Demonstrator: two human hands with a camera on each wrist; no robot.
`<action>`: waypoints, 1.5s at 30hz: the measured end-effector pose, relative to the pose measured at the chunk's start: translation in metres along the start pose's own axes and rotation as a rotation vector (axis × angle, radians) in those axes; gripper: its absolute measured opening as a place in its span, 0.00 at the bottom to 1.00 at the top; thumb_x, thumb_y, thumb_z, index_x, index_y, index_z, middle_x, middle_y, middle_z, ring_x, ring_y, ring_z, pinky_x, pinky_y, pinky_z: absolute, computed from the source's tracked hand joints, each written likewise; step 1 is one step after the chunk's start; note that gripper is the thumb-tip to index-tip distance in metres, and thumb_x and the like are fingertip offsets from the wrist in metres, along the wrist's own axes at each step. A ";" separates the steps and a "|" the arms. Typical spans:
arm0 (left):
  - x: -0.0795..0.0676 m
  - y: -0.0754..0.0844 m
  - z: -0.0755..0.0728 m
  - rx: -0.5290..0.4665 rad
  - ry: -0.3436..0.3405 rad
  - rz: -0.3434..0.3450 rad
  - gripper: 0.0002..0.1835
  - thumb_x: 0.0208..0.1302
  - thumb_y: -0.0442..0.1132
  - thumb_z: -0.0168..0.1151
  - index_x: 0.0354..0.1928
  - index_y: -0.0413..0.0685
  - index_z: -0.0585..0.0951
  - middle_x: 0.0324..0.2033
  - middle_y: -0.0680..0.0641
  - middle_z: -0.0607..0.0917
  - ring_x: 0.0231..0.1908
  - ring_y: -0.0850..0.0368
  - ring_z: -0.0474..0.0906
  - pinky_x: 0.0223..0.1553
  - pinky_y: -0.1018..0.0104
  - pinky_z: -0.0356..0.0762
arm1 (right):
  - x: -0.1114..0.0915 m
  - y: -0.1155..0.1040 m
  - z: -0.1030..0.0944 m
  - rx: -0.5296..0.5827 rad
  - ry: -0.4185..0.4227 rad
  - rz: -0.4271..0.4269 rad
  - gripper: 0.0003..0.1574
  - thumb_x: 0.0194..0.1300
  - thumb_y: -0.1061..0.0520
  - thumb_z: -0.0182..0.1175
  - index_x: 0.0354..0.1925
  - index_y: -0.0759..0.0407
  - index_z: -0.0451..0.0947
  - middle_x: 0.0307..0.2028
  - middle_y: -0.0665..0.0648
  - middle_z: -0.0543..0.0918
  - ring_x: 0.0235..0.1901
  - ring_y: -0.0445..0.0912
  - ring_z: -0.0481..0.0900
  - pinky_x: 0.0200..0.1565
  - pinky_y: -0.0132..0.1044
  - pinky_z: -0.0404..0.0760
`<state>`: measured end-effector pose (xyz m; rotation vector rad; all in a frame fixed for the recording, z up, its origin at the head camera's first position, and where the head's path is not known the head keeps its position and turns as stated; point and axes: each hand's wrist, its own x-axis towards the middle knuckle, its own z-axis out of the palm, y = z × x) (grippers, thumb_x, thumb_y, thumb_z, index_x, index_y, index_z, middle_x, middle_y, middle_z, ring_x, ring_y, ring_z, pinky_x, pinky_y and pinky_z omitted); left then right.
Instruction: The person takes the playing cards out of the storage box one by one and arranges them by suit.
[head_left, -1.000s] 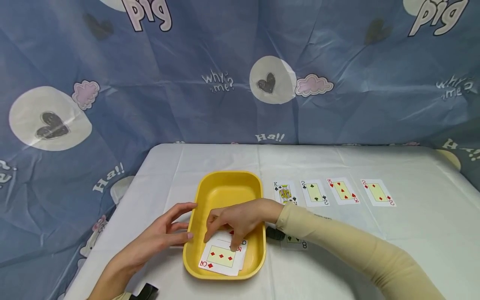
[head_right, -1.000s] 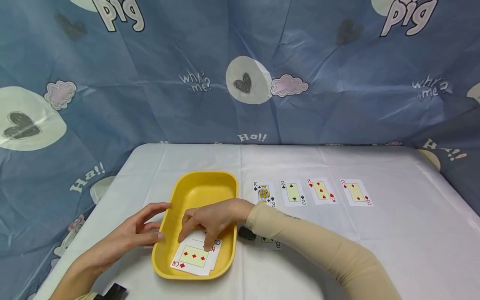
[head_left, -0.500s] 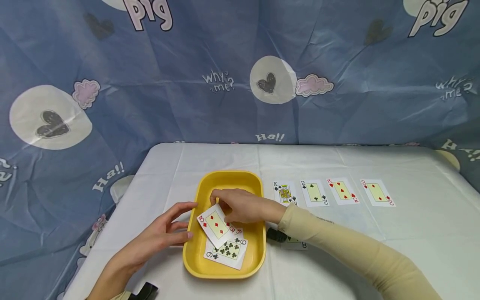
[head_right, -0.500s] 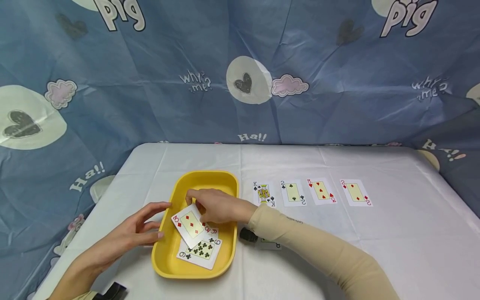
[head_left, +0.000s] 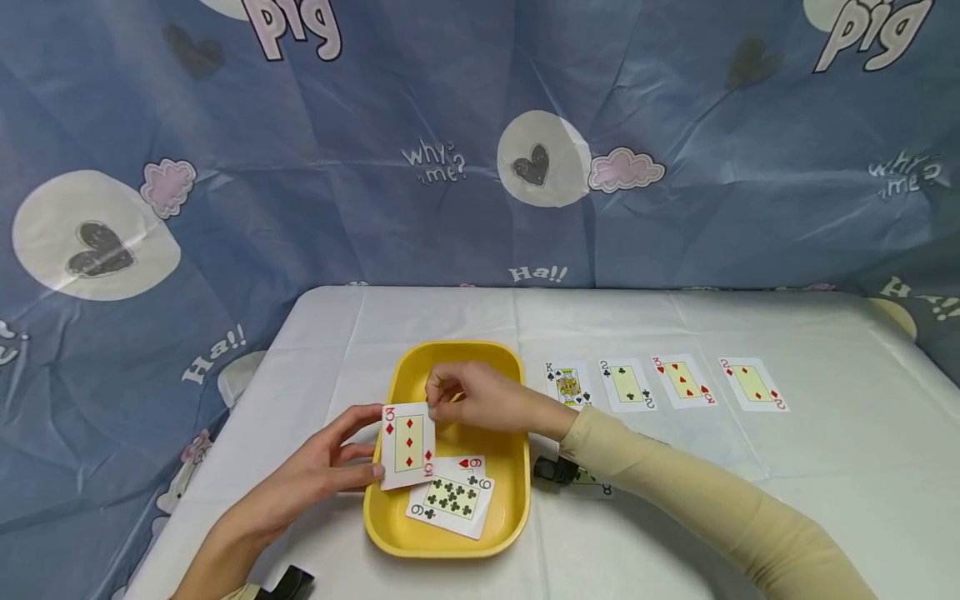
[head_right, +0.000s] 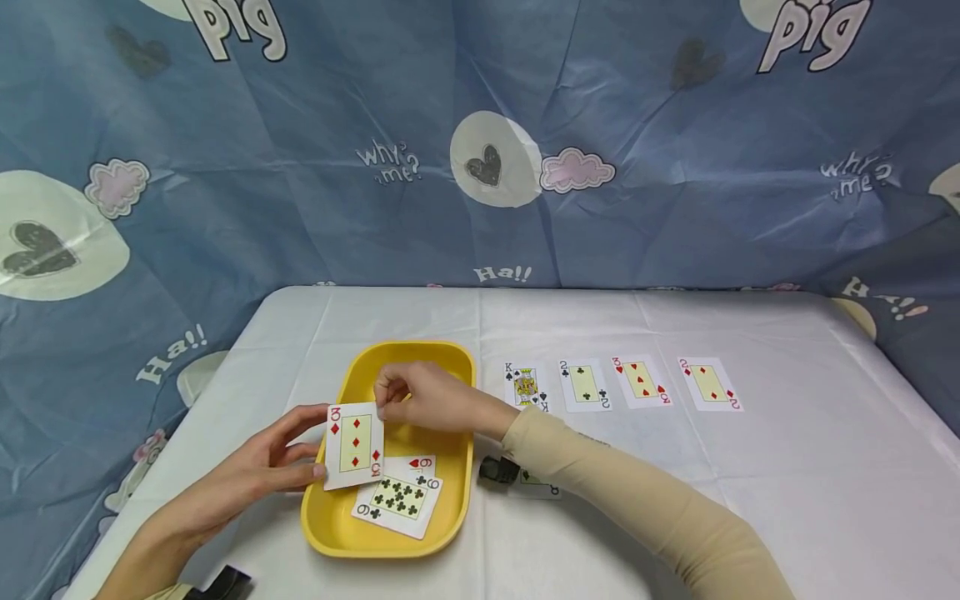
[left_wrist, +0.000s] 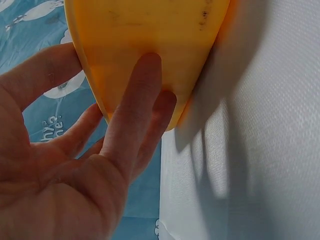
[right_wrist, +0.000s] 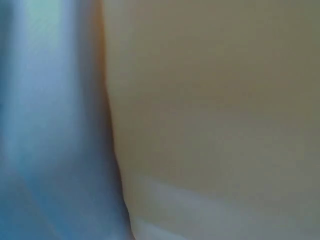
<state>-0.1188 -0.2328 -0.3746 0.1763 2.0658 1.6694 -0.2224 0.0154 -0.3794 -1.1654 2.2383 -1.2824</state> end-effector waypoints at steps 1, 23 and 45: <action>0.000 0.000 0.000 -0.004 -0.001 -0.001 0.35 0.65 0.40 0.66 0.71 0.55 0.62 0.74 0.45 0.52 0.61 0.44 0.72 0.51 0.54 0.79 | -0.001 -0.001 0.000 -0.001 0.006 -0.001 0.09 0.63 0.68 0.63 0.35 0.55 0.76 0.32 0.47 0.82 0.35 0.37 0.79 0.41 0.31 0.80; 0.002 0.002 0.001 0.012 0.025 -0.010 0.35 0.64 0.41 0.67 0.71 0.56 0.63 0.74 0.45 0.52 0.61 0.43 0.71 0.49 0.53 0.80 | -0.009 -0.001 -0.002 0.263 0.547 -0.073 0.17 0.65 0.70 0.61 0.51 0.61 0.80 0.44 0.57 0.82 0.40 0.47 0.80 0.47 0.39 0.82; 0.001 0.000 0.001 0.004 0.009 -0.013 0.36 0.65 0.41 0.66 0.72 0.52 0.61 0.74 0.44 0.52 0.59 0.44 0.74 0.50 0.54 0.80 | -0.027 0.004 -0.036 0.510 0.765 -0.084 0.15 0.66 0.71 0.58 0.51 0.68 0.77 0.42 0.65 0.77 0.35 0.49 0.80 0.35 0.55 0.84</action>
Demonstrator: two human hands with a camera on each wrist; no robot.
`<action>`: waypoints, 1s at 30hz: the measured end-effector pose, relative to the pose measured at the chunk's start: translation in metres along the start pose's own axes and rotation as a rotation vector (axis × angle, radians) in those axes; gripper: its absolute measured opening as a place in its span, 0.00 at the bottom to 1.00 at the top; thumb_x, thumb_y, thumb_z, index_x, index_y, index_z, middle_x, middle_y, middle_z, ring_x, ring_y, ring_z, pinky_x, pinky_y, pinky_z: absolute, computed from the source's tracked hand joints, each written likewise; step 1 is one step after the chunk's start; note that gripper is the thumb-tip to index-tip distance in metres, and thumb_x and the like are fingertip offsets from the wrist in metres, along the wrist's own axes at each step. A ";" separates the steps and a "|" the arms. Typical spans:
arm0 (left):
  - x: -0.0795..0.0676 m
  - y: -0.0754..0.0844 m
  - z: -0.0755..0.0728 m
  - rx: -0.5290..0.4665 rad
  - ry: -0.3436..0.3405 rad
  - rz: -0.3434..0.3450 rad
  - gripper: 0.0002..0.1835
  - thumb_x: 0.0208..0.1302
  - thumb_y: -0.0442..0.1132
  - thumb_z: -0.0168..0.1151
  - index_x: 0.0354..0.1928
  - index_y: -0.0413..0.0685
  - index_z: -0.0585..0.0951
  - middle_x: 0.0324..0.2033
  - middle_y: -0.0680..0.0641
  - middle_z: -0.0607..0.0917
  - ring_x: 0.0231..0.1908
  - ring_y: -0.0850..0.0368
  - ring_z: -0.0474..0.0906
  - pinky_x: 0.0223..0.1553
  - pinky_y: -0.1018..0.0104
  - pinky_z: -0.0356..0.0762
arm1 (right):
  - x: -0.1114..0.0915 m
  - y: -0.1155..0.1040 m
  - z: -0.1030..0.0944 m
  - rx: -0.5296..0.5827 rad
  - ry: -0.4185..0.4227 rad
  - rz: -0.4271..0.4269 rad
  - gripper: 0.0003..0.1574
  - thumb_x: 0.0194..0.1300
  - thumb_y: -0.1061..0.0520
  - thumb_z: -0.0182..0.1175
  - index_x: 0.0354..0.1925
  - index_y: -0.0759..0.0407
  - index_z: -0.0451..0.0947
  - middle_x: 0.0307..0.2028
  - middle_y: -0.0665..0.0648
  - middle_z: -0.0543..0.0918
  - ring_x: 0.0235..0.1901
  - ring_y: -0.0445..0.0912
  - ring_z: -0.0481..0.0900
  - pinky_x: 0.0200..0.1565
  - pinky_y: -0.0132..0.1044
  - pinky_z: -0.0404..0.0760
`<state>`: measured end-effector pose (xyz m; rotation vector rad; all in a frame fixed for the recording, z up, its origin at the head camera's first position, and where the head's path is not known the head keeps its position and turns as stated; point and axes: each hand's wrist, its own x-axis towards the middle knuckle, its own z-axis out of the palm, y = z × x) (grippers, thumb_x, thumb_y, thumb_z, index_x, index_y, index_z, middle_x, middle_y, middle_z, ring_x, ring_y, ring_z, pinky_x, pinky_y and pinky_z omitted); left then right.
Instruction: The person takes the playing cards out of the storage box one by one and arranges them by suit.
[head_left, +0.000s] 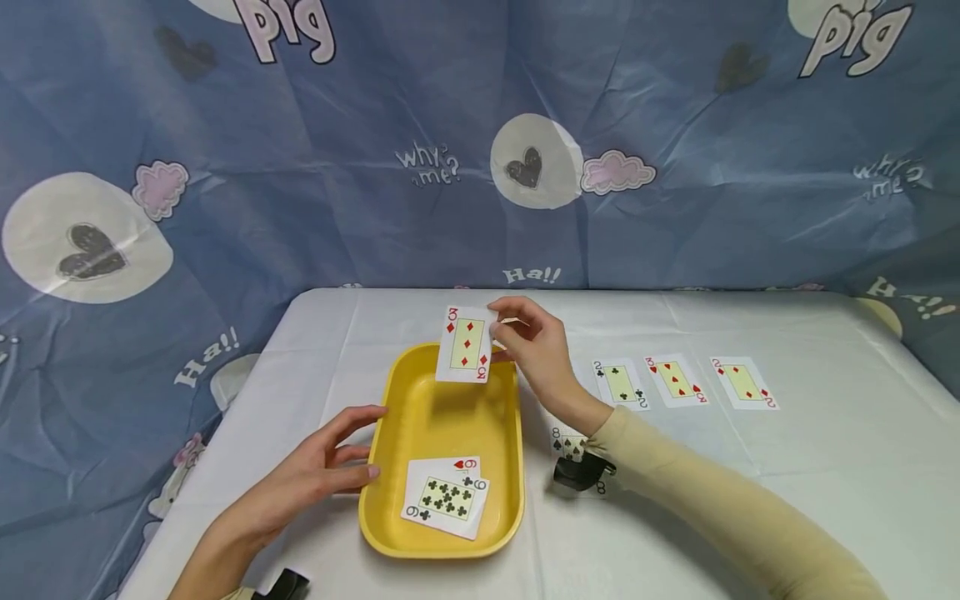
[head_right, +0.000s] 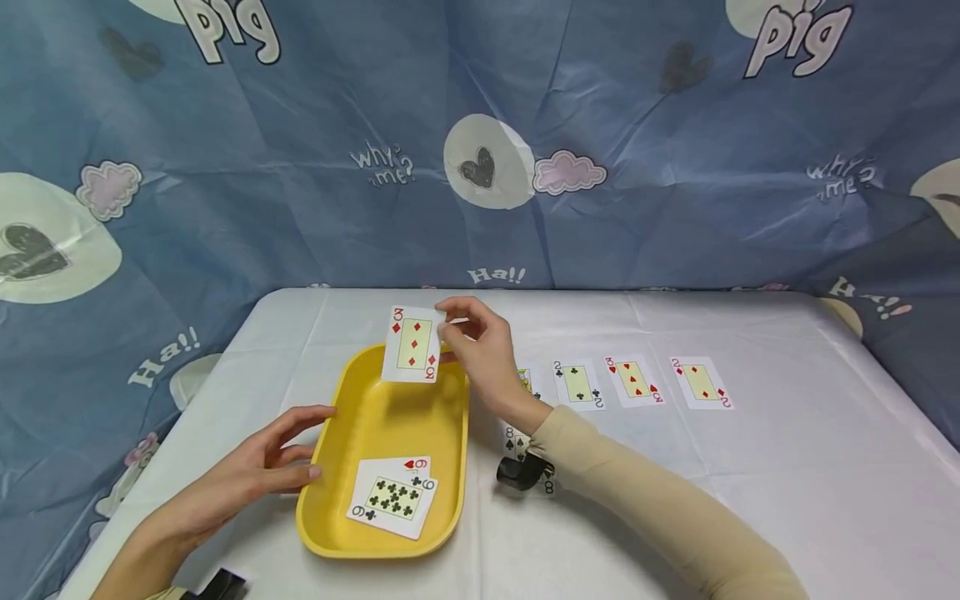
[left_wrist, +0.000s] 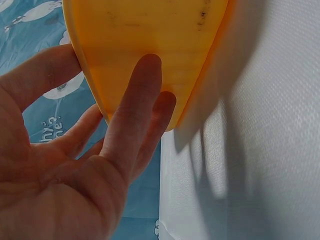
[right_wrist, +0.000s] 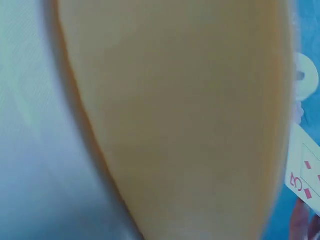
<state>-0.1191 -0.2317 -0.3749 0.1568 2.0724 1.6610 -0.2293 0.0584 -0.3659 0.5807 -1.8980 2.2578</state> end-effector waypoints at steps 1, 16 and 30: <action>0.000 0.000 0.000 0.001 0.000 0.000 0.36 0.65 0.41 0.66 0.72 0.52 0.61 0.74 0.44 0.52 0.59 0.44 0.74 0.50 0.54 0.80 | 0.000 -0.002 -0.004 -0.006 0.002 0.012 0.15 0.66 0.71 0.58 0.52 0.69 0.76 0.42 0.64 0.77 0.35 0.50 0.80 0.35 0.53 0.85; 0.001 0.000 -0.001 0.003 0.005 -0.006 0.36 0.65 0.40 0.66 0.72 0.53 0.62 0.74 0.44 0.53 0.58 0.44 0.74 0.49 0.54 0.80 | -0.014 -0.023 -0.081 -0.109 0.003 0.126 0.15 0.67 0.70 0.55 0.52 0.71 0.73 0.47 0.58 0.76 0.39 0.46 0.76 0.35 0.35 0.81; 0.001 0.001 -0.001 0.002 0.006 -0.017 0.36 0.65 0.41 0.66 0.72 0.53 0.61 0.74 0.43 0.50 0.59 0.44 0.73 0.49 0.54 0.81 | -0.041 -0.046 -0.157 -0.301 0.024 0.176 0.19 0.70 0.64 0.58 0.56 0.71 0.71 0.47 0.55 0.75 0.36 0.41 0.78 0.29 0.33 0.82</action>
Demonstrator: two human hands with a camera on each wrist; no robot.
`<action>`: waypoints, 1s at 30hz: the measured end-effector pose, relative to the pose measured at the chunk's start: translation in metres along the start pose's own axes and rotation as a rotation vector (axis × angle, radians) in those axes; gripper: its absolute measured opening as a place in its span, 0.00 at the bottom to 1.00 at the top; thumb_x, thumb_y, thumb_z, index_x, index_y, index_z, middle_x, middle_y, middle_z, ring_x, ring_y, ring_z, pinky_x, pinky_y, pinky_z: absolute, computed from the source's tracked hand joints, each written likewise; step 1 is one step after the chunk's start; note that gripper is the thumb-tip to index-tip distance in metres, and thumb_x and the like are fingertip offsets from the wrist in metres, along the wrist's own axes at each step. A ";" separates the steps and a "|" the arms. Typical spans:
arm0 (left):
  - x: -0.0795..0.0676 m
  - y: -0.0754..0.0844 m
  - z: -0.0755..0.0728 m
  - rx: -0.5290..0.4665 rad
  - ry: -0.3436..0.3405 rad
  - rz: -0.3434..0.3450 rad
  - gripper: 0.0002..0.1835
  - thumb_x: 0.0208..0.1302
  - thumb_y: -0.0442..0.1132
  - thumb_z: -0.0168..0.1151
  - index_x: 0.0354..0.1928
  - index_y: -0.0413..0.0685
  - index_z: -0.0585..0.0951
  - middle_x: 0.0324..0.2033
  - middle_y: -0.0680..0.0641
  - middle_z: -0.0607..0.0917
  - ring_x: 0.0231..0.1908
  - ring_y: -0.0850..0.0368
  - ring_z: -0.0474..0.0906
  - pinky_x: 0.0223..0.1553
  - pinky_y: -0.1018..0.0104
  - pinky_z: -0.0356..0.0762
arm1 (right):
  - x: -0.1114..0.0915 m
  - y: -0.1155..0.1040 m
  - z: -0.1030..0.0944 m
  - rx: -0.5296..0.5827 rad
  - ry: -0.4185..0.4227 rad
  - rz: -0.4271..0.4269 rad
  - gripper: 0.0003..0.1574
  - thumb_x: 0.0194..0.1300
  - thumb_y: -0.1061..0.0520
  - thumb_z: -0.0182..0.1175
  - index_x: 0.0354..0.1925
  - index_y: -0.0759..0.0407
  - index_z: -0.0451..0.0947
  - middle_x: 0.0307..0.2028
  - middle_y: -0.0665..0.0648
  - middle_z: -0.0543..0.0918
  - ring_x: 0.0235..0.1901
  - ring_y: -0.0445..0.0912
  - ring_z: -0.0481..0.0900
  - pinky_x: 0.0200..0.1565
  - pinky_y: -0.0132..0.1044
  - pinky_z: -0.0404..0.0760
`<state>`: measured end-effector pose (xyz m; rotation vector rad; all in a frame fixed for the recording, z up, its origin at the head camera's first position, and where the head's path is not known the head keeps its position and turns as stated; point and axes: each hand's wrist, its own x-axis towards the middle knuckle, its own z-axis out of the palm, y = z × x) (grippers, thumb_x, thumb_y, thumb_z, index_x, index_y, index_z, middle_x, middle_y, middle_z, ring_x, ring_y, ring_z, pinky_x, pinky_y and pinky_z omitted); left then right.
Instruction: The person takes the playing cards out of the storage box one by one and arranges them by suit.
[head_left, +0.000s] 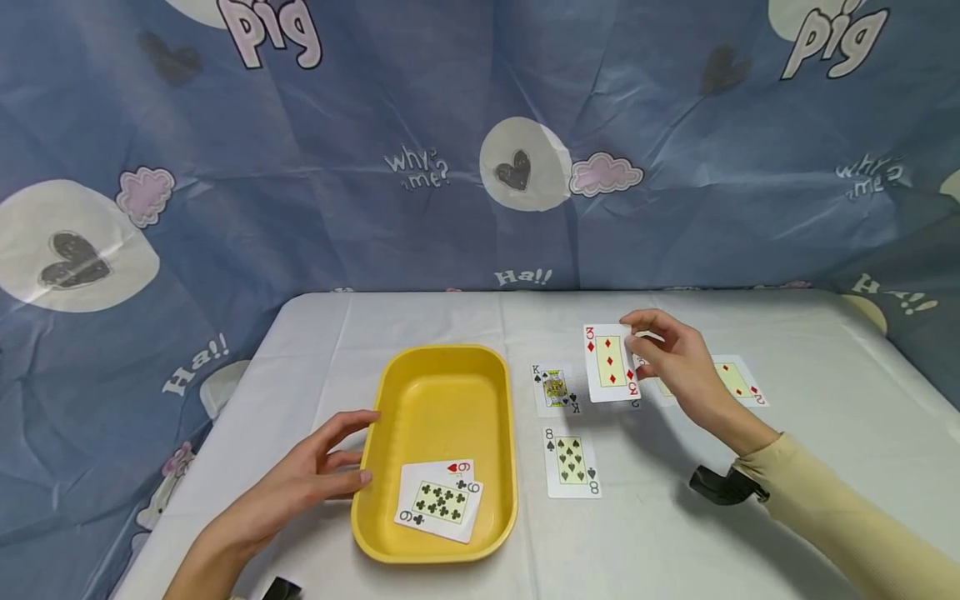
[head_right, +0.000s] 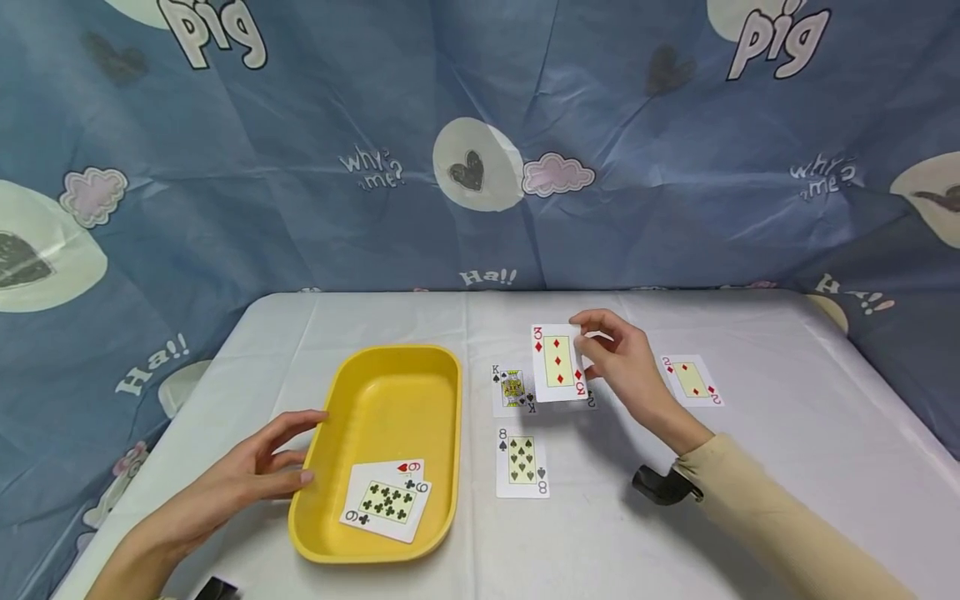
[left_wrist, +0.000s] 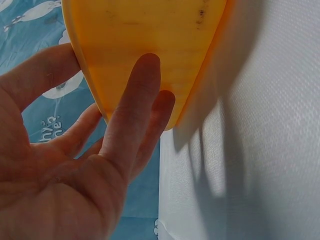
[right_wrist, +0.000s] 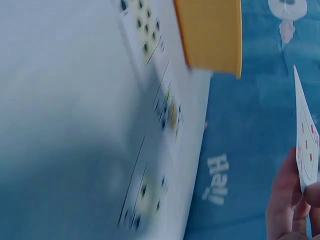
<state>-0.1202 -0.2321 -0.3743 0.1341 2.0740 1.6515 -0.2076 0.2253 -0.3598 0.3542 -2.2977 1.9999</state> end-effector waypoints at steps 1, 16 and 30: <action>0.000 0.000 0.000 0.001 0.003 -0.002 0.36 0.65 0.41 0.66 0.72 0.53 0.62 0.75 0.43 0.50 0.59 0.44 0.73 0.49 0.54 0.81 | -0.002 0.001 -0.006 -0.009 -0.004 -0.001 0.19 0.71 0.63 0.58 0.56 0.71 0.71 0.47 0.55 0.75 0.36 0.41 0.78 0.29 0.34 0.82; 0.000 0.000 0.001 0.004 0.015 -0.010 0.37 0.65 0.41 0.67 0.72 0.53 0.61 0.74 0.43 0.51 0.59 0.44 0.73 0.48 0.53 0.81 | -0.033 0.013 -0.085 -0.103 0.005 0.053 0.17 0.69 0.64 0.60 0.55 0.64 0.75 0.44 0.51 0.78 0.35 0.39 0.83 0.29 0.38 0.84; 0.000 0.000 0.001 0.008 0.019 -0.011 0.36 0.65 0.41 0.66 0.72 0.53 0.62 0.74 0.43 0.52 0.59 0.44 0.73 0.49 0.54 0.81 | -0.065 0.038 -0.155 -0.526 -0.017 0.253 0.15 0.66 0.63 0.60 0.51 0.62 0.77 0.39 0.34 0.78 0.33 0.34 0.78 0.31 0.37 0.83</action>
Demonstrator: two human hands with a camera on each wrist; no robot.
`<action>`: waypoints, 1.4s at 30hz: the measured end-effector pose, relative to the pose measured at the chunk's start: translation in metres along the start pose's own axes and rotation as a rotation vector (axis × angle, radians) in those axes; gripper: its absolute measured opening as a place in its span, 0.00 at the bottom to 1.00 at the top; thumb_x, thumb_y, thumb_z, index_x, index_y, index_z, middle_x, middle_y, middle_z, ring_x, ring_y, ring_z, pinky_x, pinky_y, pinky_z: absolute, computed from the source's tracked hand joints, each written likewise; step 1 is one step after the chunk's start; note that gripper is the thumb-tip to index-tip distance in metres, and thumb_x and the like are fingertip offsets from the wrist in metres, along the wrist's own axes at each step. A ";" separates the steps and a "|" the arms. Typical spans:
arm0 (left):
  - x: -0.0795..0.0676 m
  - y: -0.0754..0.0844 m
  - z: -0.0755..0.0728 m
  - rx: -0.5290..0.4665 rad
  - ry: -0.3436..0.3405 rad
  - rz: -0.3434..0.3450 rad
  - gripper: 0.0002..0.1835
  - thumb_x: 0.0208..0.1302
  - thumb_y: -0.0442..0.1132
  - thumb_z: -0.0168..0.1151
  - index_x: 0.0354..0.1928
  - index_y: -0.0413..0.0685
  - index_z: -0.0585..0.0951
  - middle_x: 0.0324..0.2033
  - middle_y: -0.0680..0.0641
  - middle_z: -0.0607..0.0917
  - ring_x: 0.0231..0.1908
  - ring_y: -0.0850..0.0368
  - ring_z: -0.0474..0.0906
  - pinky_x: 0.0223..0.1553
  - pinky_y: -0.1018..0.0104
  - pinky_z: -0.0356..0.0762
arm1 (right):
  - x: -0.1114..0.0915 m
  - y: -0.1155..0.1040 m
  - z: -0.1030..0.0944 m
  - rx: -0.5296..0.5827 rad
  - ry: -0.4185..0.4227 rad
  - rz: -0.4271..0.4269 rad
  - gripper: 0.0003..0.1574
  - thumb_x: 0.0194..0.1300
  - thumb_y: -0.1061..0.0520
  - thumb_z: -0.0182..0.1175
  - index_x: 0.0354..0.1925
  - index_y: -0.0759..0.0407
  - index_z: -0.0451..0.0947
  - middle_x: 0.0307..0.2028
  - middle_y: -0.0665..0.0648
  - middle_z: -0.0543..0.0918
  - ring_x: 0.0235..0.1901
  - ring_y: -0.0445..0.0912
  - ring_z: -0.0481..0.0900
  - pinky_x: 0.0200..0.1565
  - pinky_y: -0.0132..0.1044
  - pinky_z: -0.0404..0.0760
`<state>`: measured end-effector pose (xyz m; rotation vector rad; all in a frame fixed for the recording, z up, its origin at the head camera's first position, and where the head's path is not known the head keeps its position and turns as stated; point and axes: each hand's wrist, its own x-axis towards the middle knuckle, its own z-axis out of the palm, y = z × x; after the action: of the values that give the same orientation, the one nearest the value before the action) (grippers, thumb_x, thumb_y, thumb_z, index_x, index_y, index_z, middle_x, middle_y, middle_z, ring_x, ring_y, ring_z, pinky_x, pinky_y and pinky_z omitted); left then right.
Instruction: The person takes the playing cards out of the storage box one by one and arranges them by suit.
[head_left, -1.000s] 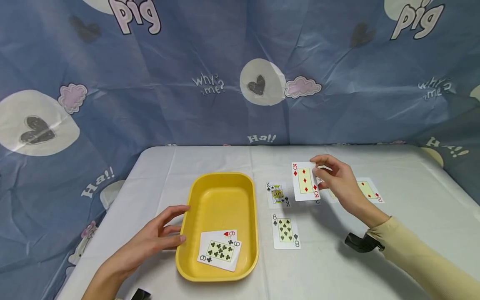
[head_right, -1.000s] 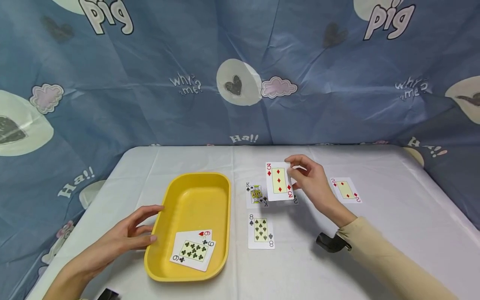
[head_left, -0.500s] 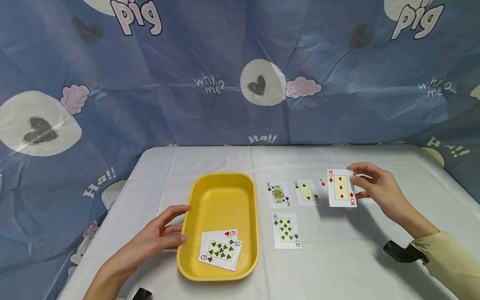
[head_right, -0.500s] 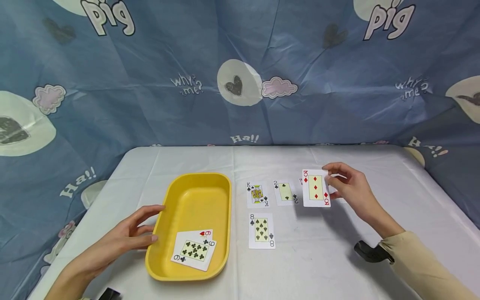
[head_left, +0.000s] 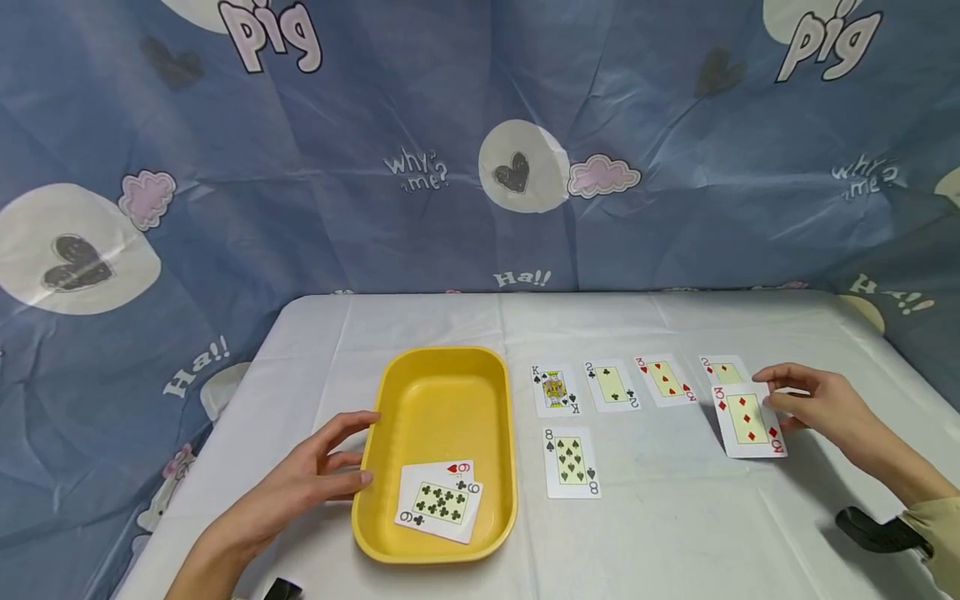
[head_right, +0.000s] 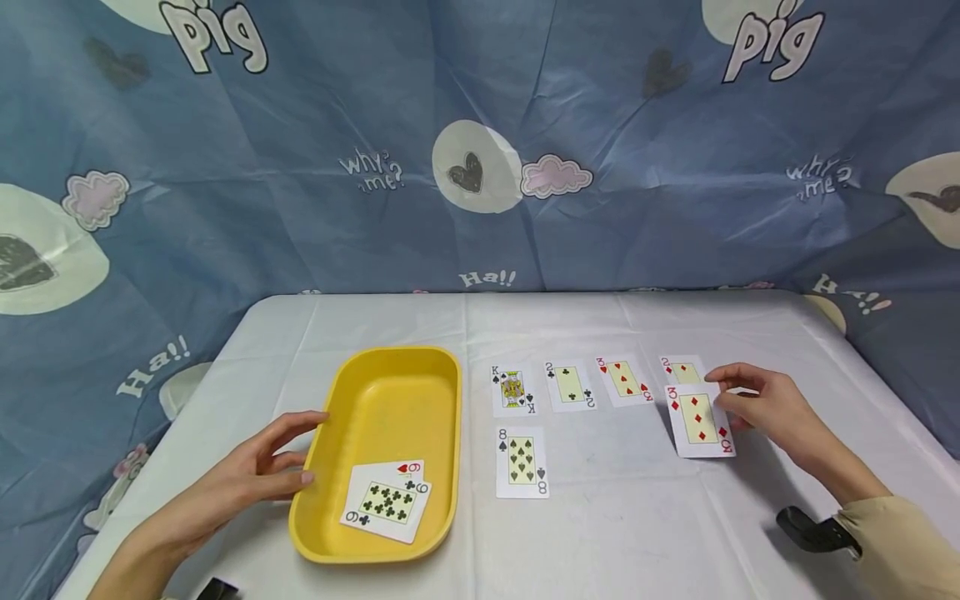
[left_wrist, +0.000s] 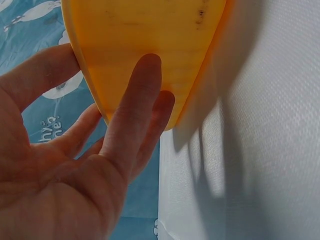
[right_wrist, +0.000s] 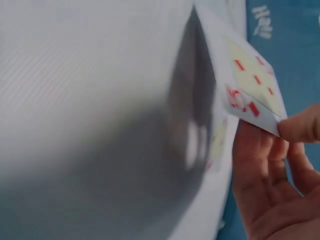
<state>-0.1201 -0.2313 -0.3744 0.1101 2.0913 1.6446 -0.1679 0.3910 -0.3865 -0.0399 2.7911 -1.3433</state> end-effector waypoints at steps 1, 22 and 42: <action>0.000 0.000 0.000 0.000 -0.001 0.002 0.36 0.65 0.41 0.66 0.72 0.53 0.62 0.74 0.43 0.52 0.59 0.44 0.73 0.49 0.54 0.81 | -0.001 0.004 -0.001 -0.025 -0.006 0.007 0.16 0.65 0.63 0.62 0.51 0.64 0.77 0.38 0.36 0.78 0.33 0.34 0.78 0.30 0.37 0.82; 0.000 -0.001 -0.001 -0.021 -0.011 -0.012 0.37 0.65 0.42 0.66 0.72 0.53 0.61 0.75 0.44 0.50 0.58 0.46 0.75 0.49 0.54 0.81 | -0.002 0.023 -0.006 -0.445 -0.073 0.024 0.16 0.57 0.61 0.68 0.45 0.62 0.81 0.36 0.55 0.79 0.31 0.47 0.78 0.27 0.36 0.72; -0.001 -0.002 0.000 -0.039 -0.007 -0.009 0.36 0.65 0.41 0.66 0.72 0.53 0.62 0.74 0.43 0.51 0.58 0.45 0.75 0.49 0.53 0.81 | 0.000 -0.021 0.029 -0.309 0.078 -0.378 0.16 0.62 0.67 0.66 0.46 0.51 0.81 0.41 0.53 0.82 0.34 0.34 0.75 0.29 0.29 0.78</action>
<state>-0.1189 -0.2316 -0.3759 0.0936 2.0505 1.6758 -0.1659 0.3554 -0.3877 -0.5622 3.1438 -0.9627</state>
